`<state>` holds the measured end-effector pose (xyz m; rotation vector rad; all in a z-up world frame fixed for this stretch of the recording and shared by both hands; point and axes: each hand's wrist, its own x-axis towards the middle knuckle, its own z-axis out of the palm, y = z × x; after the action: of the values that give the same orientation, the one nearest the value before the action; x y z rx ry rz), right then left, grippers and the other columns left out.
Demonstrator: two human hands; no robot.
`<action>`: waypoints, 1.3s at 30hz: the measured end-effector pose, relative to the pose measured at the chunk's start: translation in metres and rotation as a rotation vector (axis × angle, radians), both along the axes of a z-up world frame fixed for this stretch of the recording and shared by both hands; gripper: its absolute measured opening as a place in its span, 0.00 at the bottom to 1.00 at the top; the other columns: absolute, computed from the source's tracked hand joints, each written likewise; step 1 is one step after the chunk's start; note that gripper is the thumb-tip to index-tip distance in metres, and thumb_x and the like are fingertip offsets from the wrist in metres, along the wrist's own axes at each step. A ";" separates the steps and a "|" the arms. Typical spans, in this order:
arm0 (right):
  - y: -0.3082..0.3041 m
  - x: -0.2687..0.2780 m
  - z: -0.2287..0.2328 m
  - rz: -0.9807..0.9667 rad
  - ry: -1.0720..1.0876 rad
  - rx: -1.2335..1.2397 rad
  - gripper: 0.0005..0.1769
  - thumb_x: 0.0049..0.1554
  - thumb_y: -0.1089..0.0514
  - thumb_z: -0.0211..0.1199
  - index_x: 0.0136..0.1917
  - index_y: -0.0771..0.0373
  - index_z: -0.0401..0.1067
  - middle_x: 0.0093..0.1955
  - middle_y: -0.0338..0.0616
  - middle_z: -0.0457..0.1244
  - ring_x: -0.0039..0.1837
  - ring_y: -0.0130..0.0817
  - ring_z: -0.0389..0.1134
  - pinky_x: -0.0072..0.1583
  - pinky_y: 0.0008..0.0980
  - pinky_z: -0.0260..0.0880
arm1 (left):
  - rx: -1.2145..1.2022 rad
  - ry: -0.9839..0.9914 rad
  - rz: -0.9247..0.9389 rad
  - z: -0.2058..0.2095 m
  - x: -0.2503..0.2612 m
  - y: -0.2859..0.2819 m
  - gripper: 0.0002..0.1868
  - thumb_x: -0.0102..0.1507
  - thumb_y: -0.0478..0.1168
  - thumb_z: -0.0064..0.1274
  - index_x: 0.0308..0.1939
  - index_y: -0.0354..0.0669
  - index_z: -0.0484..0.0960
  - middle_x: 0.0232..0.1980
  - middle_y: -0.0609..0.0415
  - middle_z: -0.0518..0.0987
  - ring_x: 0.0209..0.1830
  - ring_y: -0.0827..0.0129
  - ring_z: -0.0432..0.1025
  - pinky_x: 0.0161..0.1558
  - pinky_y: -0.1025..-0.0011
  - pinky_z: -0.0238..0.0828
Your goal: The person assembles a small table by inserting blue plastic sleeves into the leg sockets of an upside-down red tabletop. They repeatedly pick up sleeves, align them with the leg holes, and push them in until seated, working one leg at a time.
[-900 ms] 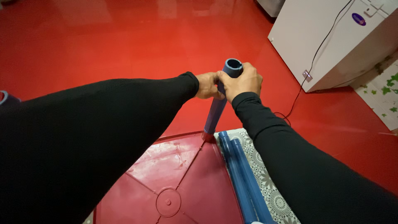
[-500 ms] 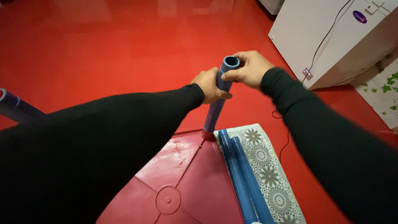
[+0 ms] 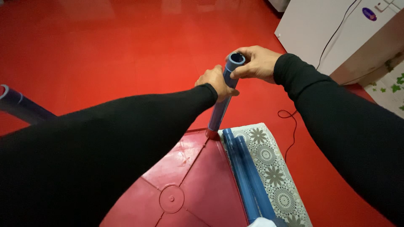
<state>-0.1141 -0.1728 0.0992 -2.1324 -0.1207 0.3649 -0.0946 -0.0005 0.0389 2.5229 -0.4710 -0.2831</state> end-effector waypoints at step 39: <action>0.001 -0.008 0.005 0.117 -0.236 -0.263 0.34 0.55 0.51 0.67 0.72 0.58 0.65 0.69 0.46 0.65 0.75 0.42 0.63 0.74 0.43 0.61 | -0.037 -0.092 0.098 0.004 -0.021 0.000 0.42 0.47 0.61 0.74 0.53 0.40 0.74 0.49 0.44 0.83 0.51 0.53 0.79 0.51 0.57 0.77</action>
<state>-0.1220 -0.1718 0.1041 -2.4308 -0.3512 0.2028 -0.1158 -0.0001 0.0426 2.5210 -0.3831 -0.1207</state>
